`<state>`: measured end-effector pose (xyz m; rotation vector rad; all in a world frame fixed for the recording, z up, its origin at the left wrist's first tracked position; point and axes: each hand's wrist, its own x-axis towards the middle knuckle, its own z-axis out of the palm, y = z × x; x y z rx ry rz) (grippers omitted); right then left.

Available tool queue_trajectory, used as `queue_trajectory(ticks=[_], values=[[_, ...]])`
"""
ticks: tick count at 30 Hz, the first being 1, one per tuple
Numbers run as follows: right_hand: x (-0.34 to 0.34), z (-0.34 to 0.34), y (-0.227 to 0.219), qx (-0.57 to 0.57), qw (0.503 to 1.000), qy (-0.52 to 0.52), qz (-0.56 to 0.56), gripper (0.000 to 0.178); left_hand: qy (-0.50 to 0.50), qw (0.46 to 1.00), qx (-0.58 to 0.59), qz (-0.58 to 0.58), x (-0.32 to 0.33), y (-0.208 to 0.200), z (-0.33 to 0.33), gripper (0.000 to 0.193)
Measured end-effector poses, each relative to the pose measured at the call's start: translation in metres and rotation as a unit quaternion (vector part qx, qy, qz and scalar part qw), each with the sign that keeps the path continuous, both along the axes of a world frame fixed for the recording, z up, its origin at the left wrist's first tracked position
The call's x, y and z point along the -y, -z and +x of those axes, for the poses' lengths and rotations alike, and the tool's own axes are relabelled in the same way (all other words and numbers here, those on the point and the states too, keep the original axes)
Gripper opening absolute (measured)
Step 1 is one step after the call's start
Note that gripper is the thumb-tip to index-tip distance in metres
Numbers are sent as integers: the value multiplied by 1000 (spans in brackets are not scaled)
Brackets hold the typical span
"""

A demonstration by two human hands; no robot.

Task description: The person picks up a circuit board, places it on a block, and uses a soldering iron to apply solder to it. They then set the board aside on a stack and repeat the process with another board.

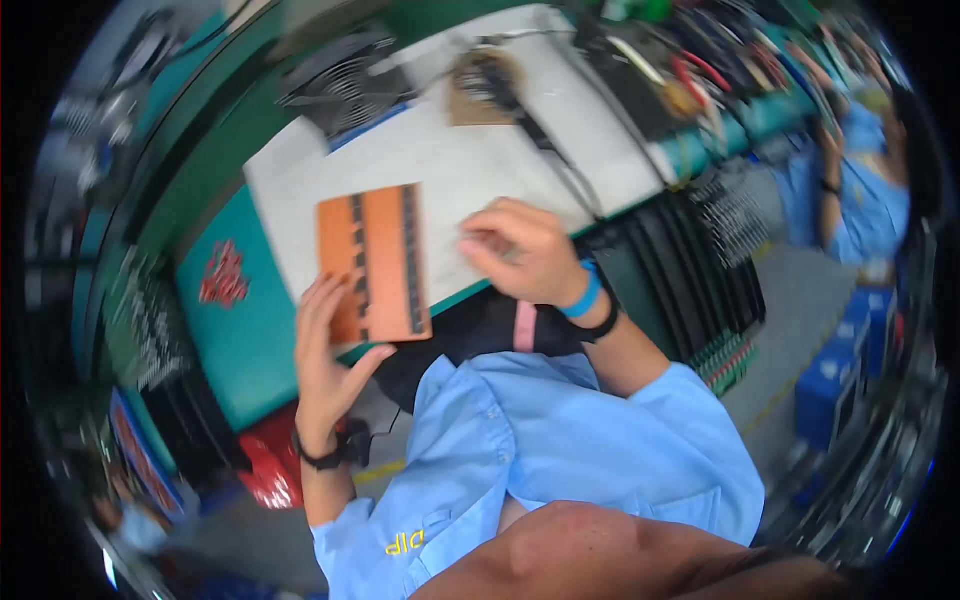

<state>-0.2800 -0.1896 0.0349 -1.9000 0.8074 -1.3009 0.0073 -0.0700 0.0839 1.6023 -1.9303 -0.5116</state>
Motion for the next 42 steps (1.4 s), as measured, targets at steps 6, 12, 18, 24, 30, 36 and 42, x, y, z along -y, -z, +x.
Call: queue_trajectory(ticks=[6,12,18,24,30,36,42], values=[[-5,-4,-5,-25,999,-8,20,14,-19,998,53,-23,-9,15,1,88],[-8,-1,-4,-31,999,11,3,14,-43,994,81,-67,-7,16,-9,82],[-24,-9,-5,59,991,77,-94,15,-112,979,164,-54,5,28,-29,79],[-117,-122,24,-110,920,374,32,8,-147,954,238,-107,24,41,-34,79],[-246,-295,81,-219,670,673,224,25,-144,959,202,-136,15,48,-25,75],[-315,-371,129,-374,503,686,371,38,-81,966,164,-182,19,54,-18,73],[-303,-363,152,-294,498,744,335,24,-83,957,208,-183,20,50,-15,71]])
